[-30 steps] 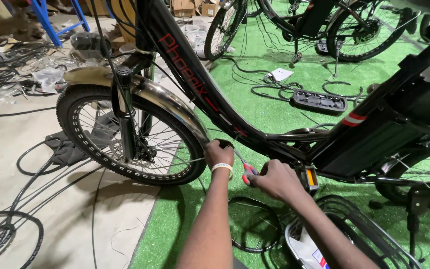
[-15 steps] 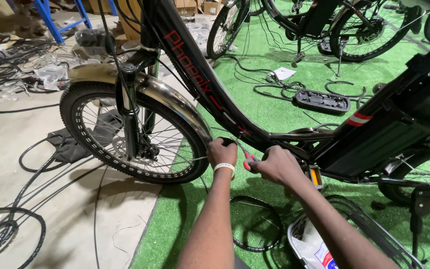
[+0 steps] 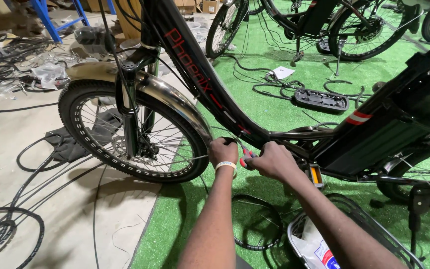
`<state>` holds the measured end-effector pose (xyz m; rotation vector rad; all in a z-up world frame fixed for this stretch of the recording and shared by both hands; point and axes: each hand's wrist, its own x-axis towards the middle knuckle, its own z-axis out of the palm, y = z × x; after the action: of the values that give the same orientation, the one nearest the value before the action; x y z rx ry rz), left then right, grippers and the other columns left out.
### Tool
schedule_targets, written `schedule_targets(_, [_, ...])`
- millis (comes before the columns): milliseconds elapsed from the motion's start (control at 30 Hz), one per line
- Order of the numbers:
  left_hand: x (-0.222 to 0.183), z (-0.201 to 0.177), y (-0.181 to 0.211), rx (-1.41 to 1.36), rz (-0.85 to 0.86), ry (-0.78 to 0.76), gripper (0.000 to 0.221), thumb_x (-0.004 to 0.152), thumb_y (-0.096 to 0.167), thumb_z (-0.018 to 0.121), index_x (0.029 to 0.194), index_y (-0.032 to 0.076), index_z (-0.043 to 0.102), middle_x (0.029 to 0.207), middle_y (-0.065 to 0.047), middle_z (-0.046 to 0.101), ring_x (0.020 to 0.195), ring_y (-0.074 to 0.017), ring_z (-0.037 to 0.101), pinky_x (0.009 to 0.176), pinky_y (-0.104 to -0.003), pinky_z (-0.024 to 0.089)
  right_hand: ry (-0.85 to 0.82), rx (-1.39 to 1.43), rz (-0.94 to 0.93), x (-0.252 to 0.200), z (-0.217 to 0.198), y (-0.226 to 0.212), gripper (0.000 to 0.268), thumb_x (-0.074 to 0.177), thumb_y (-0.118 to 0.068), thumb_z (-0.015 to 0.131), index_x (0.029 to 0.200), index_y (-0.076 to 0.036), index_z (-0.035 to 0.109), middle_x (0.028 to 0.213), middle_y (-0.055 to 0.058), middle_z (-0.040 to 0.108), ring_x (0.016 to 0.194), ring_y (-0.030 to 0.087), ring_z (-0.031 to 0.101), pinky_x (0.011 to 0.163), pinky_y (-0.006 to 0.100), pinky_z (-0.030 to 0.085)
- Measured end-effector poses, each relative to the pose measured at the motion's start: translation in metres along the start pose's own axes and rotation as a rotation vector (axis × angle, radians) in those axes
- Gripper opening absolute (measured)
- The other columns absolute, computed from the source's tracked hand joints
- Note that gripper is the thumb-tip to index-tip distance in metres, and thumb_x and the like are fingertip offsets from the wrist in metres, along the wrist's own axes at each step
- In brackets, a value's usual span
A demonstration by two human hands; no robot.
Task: Securing electrical cables to a bicycle frame using zip ties and a wire cutter
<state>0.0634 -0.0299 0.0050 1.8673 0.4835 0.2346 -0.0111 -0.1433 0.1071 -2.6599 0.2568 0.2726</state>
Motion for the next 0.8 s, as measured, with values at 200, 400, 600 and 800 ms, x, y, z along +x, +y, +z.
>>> schedule_targets(200, [-0.011,-0.013,0.013,0.093,-0.011,0.033,0.023,0.072,0.017,0.056,0.081,0.017,0.076,0.084,-0.008,0.073,0.096,-0.0318,0.069,0.086,-0.039,0.055,0.043,-0.042,-0.048,0.017,0.02,0.014,0.03,0.064,-0.04,0.068,0.077,-0.014,0.077,0.085,0.018,0.071,0.095,0.039,0.068,0.08,0.047,0.053])
schedule_targets(400, [-0.004,-0.005,0.0,0.363,0.028,-0.08,0.035,0.079,0.017,0.056,0.11,0.018,0.071,0.098,-0.008,0.073,0.104,-0.0299,0.067,0.091,-0.043,0.054,-0.075,0.01,-0.001,-0.009,0.029,0.015,0.034,0.07,-0.042,0.067,0.079,-0.012,0.079,0.077,0.015,0.072,0.091,0.036,0.07,0.079,0.045,0.053])
schedule_targets(600, [-0.014,-0.014,0.014,0.189,0.058,-0.045,0.041,0.085,0.009,0.048,0.124,0.01,0.061,0.098,-0.009,0.073,0.105,-0.0324,0.066,0.094,-0.047,0.052,-0.16,0.182,0.048,0.013,0.07,0.055,0.037,0.075,-0.043,0.068,0.082,-0.008,0.077,0.066,0.013,0.07,0.073,0.028,0.07,0.074,0.043,0.053])
schedule_targets(800, [0.005,0.003,-0.003,-0.001,0.006,0.007,0.017,0.084,0.019,0.057,0.088,0.03,0.07,0.078,0.006,0.074,0.093,-0.0213,0.07,0.087,-0.037,0.054,-0.054,0.266,0.016,-0.004,0.055,0.039,0.035,0.08,-0.036,0.067,0.081,-0.002,0.074,0.062,0.012,0.069,0.067,0.028,0.069,0.077,0.042,0.052])
